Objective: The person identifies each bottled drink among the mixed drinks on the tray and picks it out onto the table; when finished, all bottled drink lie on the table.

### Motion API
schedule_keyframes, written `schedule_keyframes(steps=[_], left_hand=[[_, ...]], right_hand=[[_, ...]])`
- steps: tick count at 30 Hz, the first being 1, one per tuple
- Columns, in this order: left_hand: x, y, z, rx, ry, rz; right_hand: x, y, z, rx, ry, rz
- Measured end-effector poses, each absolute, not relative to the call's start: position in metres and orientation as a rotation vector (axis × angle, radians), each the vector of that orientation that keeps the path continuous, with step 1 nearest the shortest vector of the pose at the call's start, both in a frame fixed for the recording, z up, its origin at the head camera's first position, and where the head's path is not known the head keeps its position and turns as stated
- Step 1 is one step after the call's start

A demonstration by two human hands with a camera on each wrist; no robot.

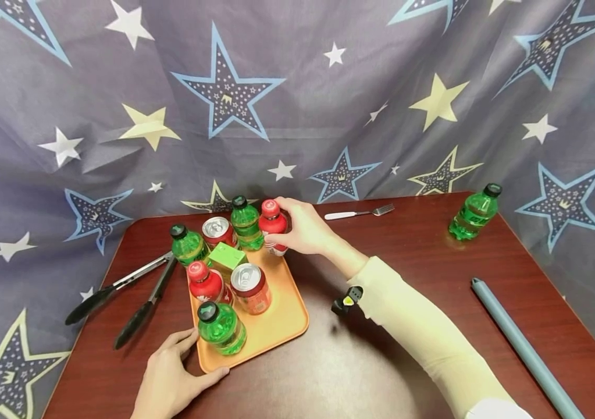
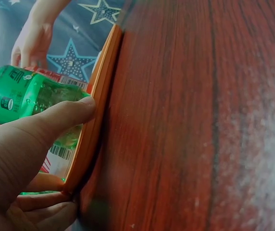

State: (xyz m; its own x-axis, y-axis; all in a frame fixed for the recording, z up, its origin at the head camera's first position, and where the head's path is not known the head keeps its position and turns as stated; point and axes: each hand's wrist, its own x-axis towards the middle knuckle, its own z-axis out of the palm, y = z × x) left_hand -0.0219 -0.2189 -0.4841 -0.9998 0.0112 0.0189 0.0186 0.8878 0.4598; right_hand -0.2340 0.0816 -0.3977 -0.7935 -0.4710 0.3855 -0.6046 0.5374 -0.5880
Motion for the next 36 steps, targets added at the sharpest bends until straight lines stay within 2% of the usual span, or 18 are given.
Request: schedule_keyframes(steps=[36], left_hand=[[-0.021,-0.220,-0.486,-0.035,-3.023,-0.750]], right_hand=[[-0.242,0.137,-0.391,0.709,-2.628,1.107]])
